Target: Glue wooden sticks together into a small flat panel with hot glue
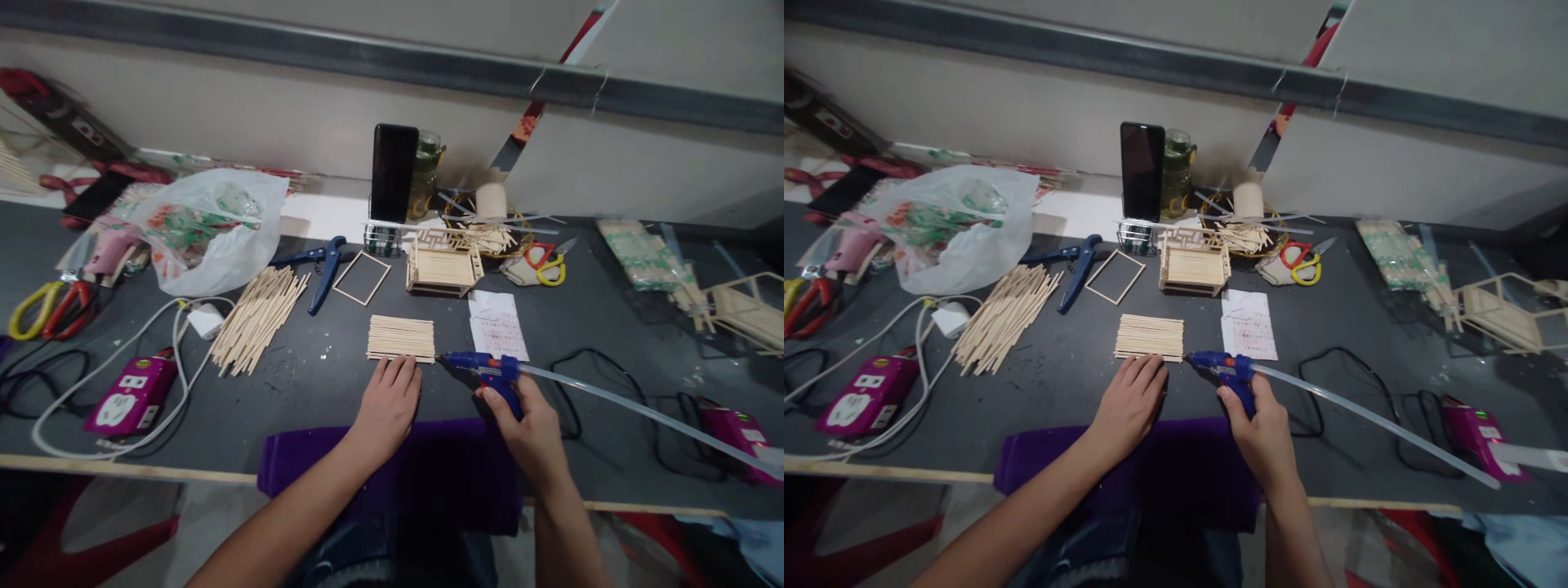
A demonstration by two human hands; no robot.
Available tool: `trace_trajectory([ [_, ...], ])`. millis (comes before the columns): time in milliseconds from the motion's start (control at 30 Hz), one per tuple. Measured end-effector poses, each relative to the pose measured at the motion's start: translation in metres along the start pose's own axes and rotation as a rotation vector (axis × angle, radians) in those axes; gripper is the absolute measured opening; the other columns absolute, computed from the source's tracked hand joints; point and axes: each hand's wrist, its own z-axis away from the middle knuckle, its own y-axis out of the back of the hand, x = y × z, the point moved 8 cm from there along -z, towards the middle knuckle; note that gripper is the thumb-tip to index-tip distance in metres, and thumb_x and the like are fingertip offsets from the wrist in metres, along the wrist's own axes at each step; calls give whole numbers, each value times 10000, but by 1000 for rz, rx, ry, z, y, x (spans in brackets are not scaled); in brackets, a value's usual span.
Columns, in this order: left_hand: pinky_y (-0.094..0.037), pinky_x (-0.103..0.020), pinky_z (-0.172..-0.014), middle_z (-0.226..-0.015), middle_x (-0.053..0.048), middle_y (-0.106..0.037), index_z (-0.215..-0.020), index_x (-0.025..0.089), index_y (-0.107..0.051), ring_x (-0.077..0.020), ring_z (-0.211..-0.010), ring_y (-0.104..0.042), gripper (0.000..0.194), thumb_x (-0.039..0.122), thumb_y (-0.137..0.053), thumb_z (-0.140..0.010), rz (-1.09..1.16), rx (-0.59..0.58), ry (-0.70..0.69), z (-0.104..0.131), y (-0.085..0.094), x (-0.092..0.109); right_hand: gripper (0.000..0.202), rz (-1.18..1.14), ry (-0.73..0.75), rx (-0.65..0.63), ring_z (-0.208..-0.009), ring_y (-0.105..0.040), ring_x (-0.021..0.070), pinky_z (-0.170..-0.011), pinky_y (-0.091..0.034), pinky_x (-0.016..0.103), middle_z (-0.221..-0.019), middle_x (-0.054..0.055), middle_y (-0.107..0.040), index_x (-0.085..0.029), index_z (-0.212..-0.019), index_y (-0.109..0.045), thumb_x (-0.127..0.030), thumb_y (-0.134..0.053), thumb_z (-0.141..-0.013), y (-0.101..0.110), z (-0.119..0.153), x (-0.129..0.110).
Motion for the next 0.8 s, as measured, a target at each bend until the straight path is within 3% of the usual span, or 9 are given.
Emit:
trace_trajectory([
  [800, -351, -456, -1092, -1298, -158, -566, -1193, 108, -574, -288, -1232, -486, 335, 168, -509, -870, 11, 24, 34, 0, 4, -2, 458, -8, -20, -41, -822, -677, 265, -732, -495, 363, -919, 94, -737, -201, -1127, -615, -539, -531, -828, -6, -2, 2],
])
